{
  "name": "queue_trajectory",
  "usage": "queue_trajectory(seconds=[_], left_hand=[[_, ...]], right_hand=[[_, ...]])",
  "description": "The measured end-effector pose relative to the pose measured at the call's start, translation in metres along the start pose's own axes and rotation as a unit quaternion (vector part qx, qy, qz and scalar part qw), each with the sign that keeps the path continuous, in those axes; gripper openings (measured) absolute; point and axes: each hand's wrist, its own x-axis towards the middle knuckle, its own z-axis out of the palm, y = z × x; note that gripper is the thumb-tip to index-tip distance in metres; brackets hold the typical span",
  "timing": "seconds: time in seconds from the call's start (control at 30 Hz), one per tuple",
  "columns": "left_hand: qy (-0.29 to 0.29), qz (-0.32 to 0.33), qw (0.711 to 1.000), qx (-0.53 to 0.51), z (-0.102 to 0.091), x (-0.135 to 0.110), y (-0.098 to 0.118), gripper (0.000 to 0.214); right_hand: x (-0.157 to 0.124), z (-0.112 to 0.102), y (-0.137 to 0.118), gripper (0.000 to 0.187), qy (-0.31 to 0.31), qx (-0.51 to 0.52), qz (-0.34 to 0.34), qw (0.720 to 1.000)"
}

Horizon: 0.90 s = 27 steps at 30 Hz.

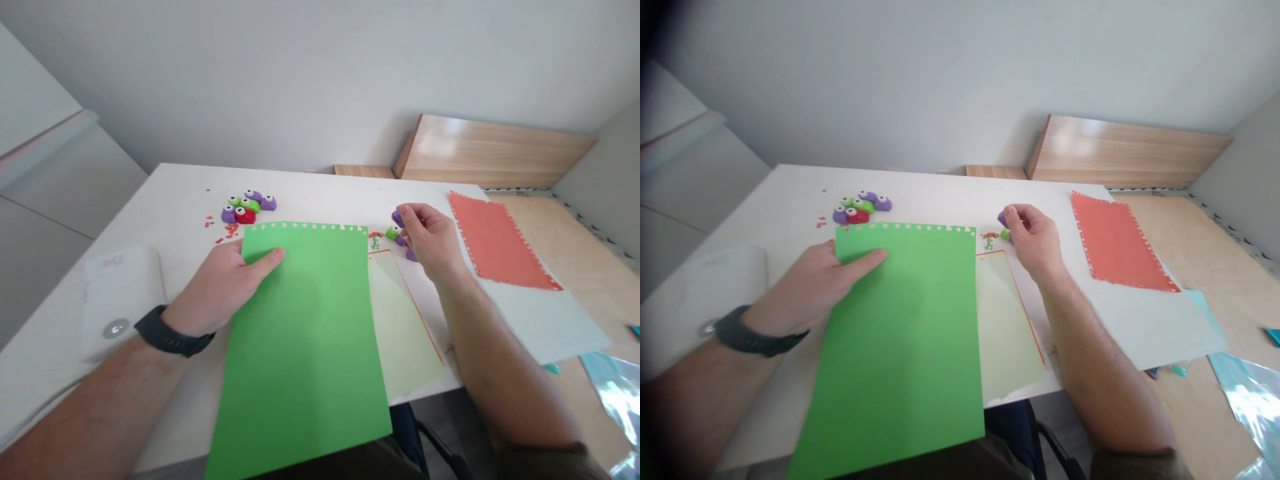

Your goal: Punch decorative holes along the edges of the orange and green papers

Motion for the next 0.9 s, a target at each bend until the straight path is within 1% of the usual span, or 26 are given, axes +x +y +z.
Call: queue_trajectory(seconds=[0.1, 0.13, 0.23, 0.3, 0.37, 0.43, 0.57, 0.6, 0.67, 0.73, 0.8, 0.83, 0.9], left_hand=[[-0.006, 0.014, 1.0, 0.008, -0.001, 0.001, -0.003, 0.05], [-0.009, 0.02, 1.0, 0.007, -0.002, 0.001, -0.004, 0.05], [-0.028, 0.033, 0.999, -0.005, -0.002, 0.002, -0.007, 0.052], [-0.03, 0.043, 0.999, -0.009, -0.002, 0.003, -0.007, 0.053], [-0.026, 0.056, 0.998, -0.002, -0.002, 0.003, -0.008, 0.054], [-0.025, 0.065, 0.998, 0.006, -0.002, 0.003, -0.008, 0.052], [-0.026, 0.075, 0.996, 0.027, -0.003, 0.004, -0.008, 0.048], [-0.026, 0.078, 0.996, 0.032, -0.003, 0.004, -0.009, 0.048], [-0.027, 0.083, 0.995, 0.038, -0.003, 0.005, -0.01, 0.049], [-0.031, 0.088, 0.995, 0.036, -0.004, 0.005, -0.012, 0.05], [-0.034, 0.091, 0.995, 0.028, -0.004, 0.006, -0.013, 0.052], [-0.034, 0.09, 0.995, 0.025, -0.004, 0.005, -0.013, 0.053], [-0.035, 0.083, 0.996, 0.023, -0.003, 0.005, -0.012, 0.055]], right_hand=[[0.005, -0.01, -0.001, 0.042, 0.083, -0.067, -0.056, 0.993], [0.006, -0.014, -0.001, 0.041, 0.088, -0.095, -0.07, 0.989], [0.002, -0.026, -0.001, 0.036, 0.07, -0.207, -0.09, 0.972], [-0.006, -0.035, -0.001, 0.033, 0.047, -0.285, -0.097, 0.952], [-0.02, -0.042, 0.001, 0.031, 0.024, -0.339, -0.105, 0.934], [-0.036, -0.046, 0.008, 0.03, 0.008, -0.365, -0.102, 0.925], [-0.06, -0.047, 0.029, 0.027, -0.03, -0.377, -0.084, 0.922], [-0.063, -0.046, 0.034, 0.027, -0.033, -0.378, -0.077, 0.922], [-0.065, -0.043, 0.041, 0.029, -0.019, -0.391, -0.074, 0.917], [-0.064, -0.04, 0.044, 0.037, 0.021, -0.431, -0.098, 0.897], [-0.06, -0.037, 0.042, 0.049, 0.052, -0.48, -0.137, 0.865], [-0.057, -0.035, 0.04, 0.055, 0.054, -0.501, -0.156, 0.85], [-0.048, -0.033, 0.037, 0.06, 0.021, -0.526, -0.186, 0.829]])
